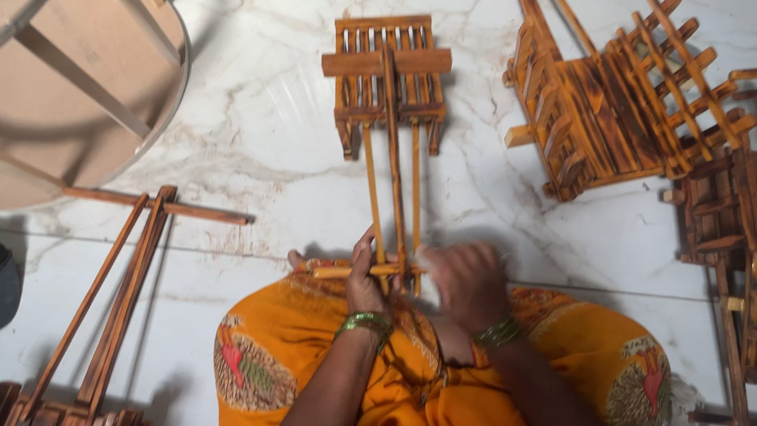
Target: The person sits on the floor and wipes a small wooden chair with a cloth, turning it over to clean multiple sides. The person handles the chair one at a time and continues wiping different parts of the same object.
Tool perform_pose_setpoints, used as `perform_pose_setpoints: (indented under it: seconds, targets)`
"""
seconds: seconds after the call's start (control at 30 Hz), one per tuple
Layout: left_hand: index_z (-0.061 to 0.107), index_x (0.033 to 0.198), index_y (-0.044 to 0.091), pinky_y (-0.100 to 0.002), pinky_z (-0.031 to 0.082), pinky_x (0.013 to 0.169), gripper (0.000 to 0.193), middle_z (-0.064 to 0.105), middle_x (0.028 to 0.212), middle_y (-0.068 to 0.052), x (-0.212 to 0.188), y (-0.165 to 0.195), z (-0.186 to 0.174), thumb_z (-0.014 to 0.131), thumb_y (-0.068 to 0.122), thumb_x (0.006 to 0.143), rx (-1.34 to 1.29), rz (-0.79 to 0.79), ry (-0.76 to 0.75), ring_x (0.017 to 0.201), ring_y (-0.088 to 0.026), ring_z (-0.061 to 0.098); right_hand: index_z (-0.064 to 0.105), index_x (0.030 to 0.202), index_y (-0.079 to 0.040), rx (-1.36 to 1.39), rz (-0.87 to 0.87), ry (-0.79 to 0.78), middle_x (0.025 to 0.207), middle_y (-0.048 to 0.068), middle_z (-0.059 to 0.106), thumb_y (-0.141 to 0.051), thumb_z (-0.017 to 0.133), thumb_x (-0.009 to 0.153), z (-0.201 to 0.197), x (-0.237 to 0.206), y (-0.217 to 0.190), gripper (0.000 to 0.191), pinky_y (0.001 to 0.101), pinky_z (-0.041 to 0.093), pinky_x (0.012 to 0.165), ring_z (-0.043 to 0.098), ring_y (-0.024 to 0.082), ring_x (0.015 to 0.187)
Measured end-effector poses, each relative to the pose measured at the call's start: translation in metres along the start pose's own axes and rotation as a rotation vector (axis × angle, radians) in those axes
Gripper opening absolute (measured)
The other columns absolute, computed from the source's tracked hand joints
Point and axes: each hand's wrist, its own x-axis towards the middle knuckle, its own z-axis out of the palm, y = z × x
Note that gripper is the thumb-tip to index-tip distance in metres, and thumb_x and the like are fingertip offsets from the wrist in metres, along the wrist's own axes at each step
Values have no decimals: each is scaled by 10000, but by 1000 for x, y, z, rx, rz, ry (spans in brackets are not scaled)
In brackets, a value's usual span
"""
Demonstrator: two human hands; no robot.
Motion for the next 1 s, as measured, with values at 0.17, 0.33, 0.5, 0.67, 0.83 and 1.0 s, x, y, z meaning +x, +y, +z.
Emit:
perform_pose_setpoints:
  seconds: [0.17,0.33,0.5,0.67,0.83,1.0]
  targets:
    - [526,1388,160,-310,612,578,504,718,921,10,-24,5,-3,615,341,926,-101,-104,49,703,-119,708,705,1174,-100,65,362,13,996,119,723,-160,640,979,-14,-12,3,215,438,554,792,694,332,913]
    - [614,1277,11,-264,526,489,441,618,839,-29,-24,8,-29,709,325,982,-79,111,94,636,-110,618,719,1164,-101,163,428,161,1001,140,743,-173,652,997,-11,-10,-2,194,398,569,737,716,335,867]
    - [609,1101,33,-288,553,469,266,612,802,-46,-27,0,-42,727,223,957,-84,90,96,611,-160,607,742,1177,-76,384,898,55,868,164,736,-261,638,1034,-5,-8,8,256,337,554,741,709,221,767]
    - [648,1083,24,-318,633,553,235,615,802,-49,-33,-1,-33,718,203,948,-59,29,92,681,-143,652,687,1168,-11,542,852,351,937,57,727,-260,591,1061,-4,-13,11,288,299,538,807,647,115,868]
    - [645,1065,44,-349,643,557,223,622,802,-54,-32,3,-30,723,206,933,-139,60,137,682,-150,652,662,1251,-22,813,976,603,1066,34,691,-280,553,1082,-4,-15,16,328,283,520,866,617,112,966]
    - [604,1122,23,-382,670,634,263,641,866,-71,-29,1,-21,725,164,936,-161,35,130,734,-174,683,576,1341,-11,1233,1150,563,1182,50,667,-270,669,1007,-6,-15,25,433,305,532,925,628,139,1069]
